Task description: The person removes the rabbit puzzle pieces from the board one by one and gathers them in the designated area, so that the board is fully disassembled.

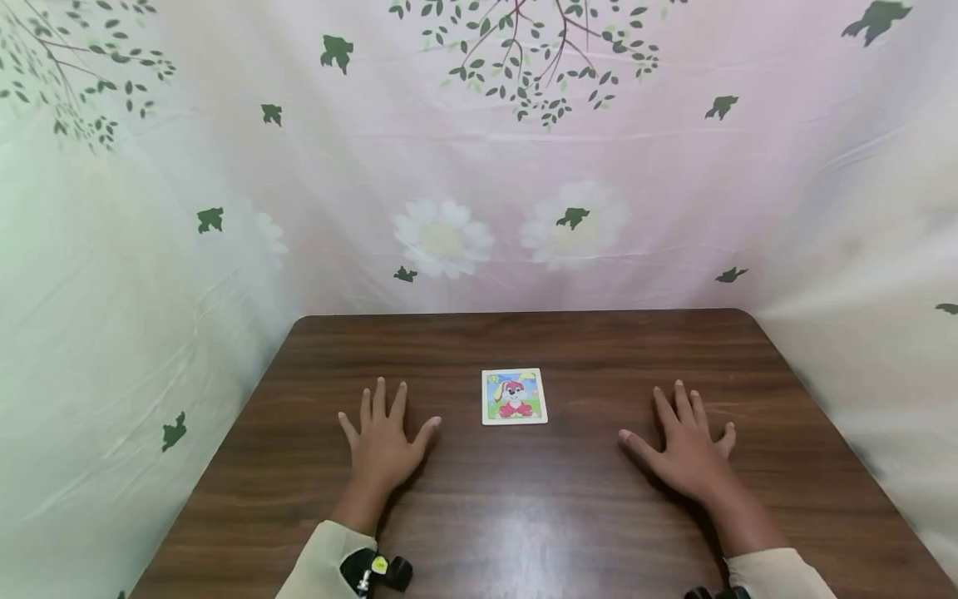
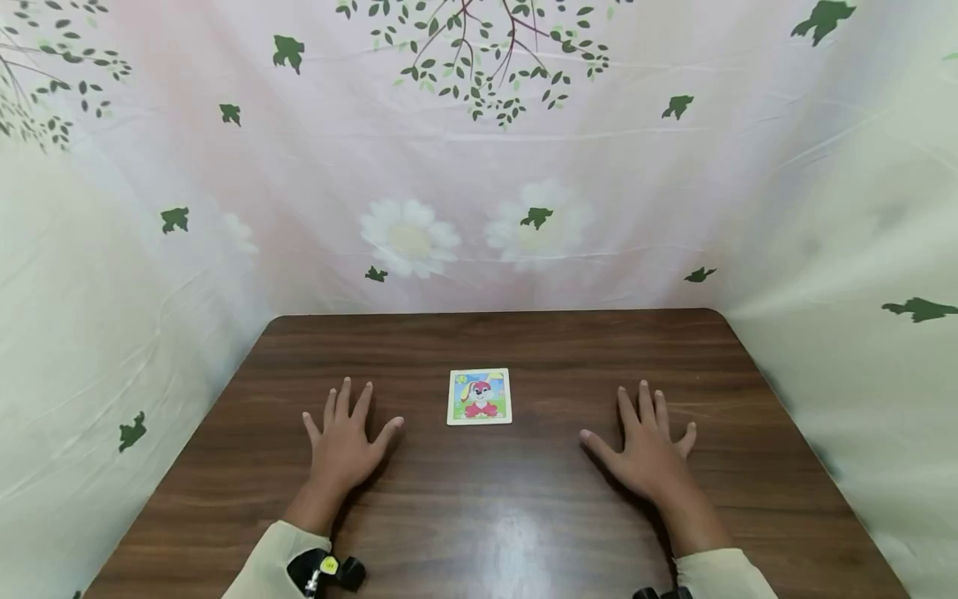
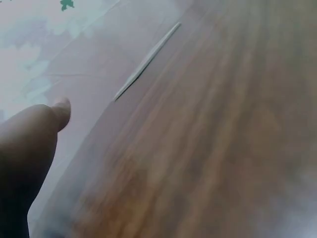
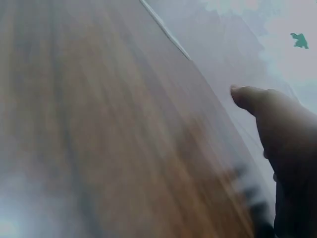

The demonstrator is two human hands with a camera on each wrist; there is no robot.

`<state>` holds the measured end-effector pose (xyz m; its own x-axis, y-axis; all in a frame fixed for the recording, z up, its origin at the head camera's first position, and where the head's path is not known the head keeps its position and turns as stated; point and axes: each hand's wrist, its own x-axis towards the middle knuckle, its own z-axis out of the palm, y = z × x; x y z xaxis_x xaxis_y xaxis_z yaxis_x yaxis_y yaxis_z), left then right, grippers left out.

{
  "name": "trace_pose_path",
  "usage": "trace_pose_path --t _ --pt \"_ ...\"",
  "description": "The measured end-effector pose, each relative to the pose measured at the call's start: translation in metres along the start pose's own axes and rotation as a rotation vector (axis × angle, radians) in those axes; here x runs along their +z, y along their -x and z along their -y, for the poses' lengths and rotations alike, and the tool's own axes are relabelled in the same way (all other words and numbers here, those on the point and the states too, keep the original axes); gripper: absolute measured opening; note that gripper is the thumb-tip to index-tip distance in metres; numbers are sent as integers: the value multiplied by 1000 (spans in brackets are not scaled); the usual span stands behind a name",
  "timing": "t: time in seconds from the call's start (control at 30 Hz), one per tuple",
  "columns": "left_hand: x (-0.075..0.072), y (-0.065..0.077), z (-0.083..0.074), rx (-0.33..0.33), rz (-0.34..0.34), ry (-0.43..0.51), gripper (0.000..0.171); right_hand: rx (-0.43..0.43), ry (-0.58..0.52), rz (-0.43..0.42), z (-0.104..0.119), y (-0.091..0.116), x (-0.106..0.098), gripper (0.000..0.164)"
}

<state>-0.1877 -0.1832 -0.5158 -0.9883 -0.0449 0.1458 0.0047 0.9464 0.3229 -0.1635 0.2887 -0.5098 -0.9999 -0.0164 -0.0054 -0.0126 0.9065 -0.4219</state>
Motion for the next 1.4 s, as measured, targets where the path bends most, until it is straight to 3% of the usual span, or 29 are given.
trace_pose_path --t 0.13,0.57,0.87,1.2,1.4 --pt "3 -12 -3 28 -42 44 97 -22 -32 -36 5 -13 3 108" --pt "16 -36 -15 91 -12 64 96 -91 -101 -63 34 -50 16 99" --pt "21 -47 -23 150 67 106 94 -122 -148 -45 57 -72 32 96" --pt "33 -67 -35 208 91 107 90 -197 -161 -30 82 -94 46 87" --pt "36 -76 -42 263 143 110 87 -240 -194 7 97 -103 48 83"
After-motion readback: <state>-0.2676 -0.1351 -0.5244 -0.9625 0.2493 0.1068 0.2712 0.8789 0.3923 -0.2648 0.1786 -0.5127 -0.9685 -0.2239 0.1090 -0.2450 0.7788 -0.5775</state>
